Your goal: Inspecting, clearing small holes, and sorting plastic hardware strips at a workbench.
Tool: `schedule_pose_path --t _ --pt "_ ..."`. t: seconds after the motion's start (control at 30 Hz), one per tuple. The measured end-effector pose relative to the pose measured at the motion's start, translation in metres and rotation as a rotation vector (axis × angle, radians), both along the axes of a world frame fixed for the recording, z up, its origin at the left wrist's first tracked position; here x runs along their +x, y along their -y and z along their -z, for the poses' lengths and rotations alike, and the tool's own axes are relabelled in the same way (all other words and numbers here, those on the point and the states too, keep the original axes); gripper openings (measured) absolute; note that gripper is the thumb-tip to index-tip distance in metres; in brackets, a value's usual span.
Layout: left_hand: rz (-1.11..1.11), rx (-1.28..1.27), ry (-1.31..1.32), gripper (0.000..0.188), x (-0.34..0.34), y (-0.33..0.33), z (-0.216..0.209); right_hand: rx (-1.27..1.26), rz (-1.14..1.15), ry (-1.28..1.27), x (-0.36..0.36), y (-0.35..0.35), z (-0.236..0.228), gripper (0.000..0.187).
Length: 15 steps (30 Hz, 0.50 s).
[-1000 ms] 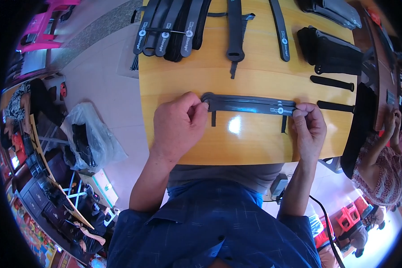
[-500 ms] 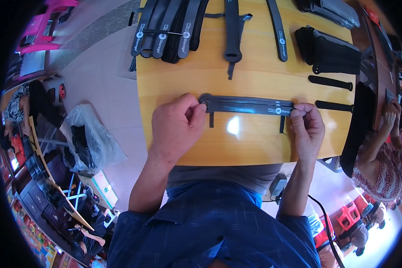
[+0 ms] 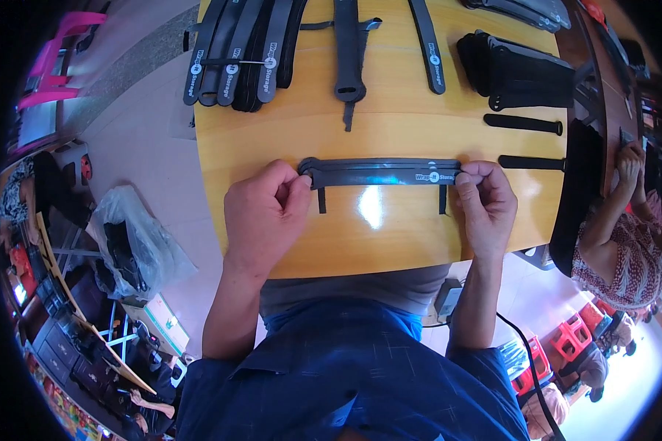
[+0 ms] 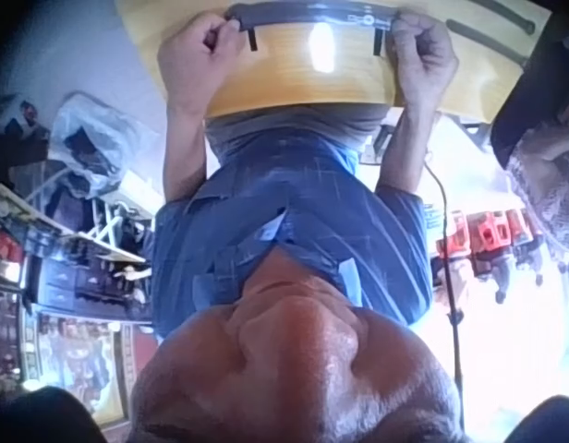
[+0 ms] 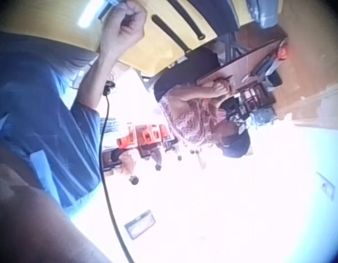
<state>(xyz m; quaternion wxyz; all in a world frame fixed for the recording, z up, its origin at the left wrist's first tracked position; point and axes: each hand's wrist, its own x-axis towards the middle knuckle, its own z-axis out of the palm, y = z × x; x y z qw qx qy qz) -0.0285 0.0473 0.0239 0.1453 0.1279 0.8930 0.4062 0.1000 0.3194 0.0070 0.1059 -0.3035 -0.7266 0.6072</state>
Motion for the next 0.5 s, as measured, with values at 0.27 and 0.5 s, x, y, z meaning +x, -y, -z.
schedule_pose_path --t 0.27,0.5 --pt "0.006 -0.015 -0.016 0.018 -0.0020 -0.0001 -0.0016 0.034 0.008 0.004 -0.0034 0.0014 -0.0002 0.007" --pt "0.005 -0.002 -0.008 0.018 0.0012 -0.0019 0.0030 0.156 0.020 0.017 0.0016 0.0010 0.0015 0.006"
